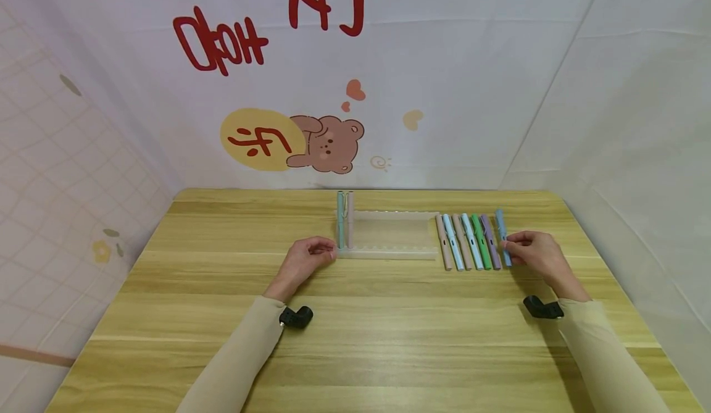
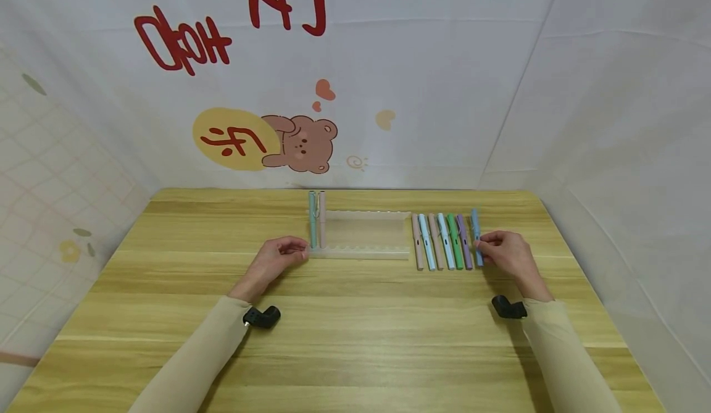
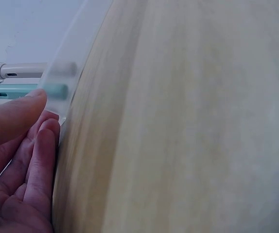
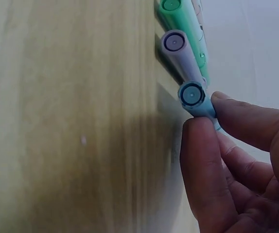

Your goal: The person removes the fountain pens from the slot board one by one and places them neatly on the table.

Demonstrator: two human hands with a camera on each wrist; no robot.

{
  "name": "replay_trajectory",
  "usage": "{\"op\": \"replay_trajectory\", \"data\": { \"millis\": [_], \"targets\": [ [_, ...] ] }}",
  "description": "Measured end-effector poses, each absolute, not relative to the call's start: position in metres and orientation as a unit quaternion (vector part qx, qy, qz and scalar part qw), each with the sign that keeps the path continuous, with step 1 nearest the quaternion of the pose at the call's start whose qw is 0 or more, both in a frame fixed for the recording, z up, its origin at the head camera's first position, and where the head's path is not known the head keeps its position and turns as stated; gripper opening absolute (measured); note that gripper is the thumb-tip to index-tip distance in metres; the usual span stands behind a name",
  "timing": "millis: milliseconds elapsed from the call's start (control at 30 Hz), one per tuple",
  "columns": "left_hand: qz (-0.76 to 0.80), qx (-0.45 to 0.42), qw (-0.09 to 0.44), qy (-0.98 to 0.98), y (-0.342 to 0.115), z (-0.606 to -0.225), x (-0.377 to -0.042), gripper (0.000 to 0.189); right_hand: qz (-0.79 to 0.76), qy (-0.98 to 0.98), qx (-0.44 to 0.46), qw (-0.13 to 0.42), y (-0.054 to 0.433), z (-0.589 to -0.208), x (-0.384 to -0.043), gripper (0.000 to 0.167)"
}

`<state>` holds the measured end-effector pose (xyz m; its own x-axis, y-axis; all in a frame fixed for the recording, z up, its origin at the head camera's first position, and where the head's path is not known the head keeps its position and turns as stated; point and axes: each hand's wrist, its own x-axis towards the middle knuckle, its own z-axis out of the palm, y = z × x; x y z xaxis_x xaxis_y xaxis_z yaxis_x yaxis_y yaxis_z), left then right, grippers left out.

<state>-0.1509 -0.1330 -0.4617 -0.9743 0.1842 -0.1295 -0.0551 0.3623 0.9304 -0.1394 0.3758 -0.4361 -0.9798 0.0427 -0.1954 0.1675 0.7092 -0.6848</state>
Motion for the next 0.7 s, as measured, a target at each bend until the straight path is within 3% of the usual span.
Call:
{"op": "replay_trajectory", "data": {
  "millis": [700],
  "targets": [
    [0.570,0.030,0.106,0.814,-0.1318,-0.4621,-0.1514,0.022,-0.374,0.920,0.065,0.102,0.3733,-0.4361,-0.1405,0.057]
  ]
}}
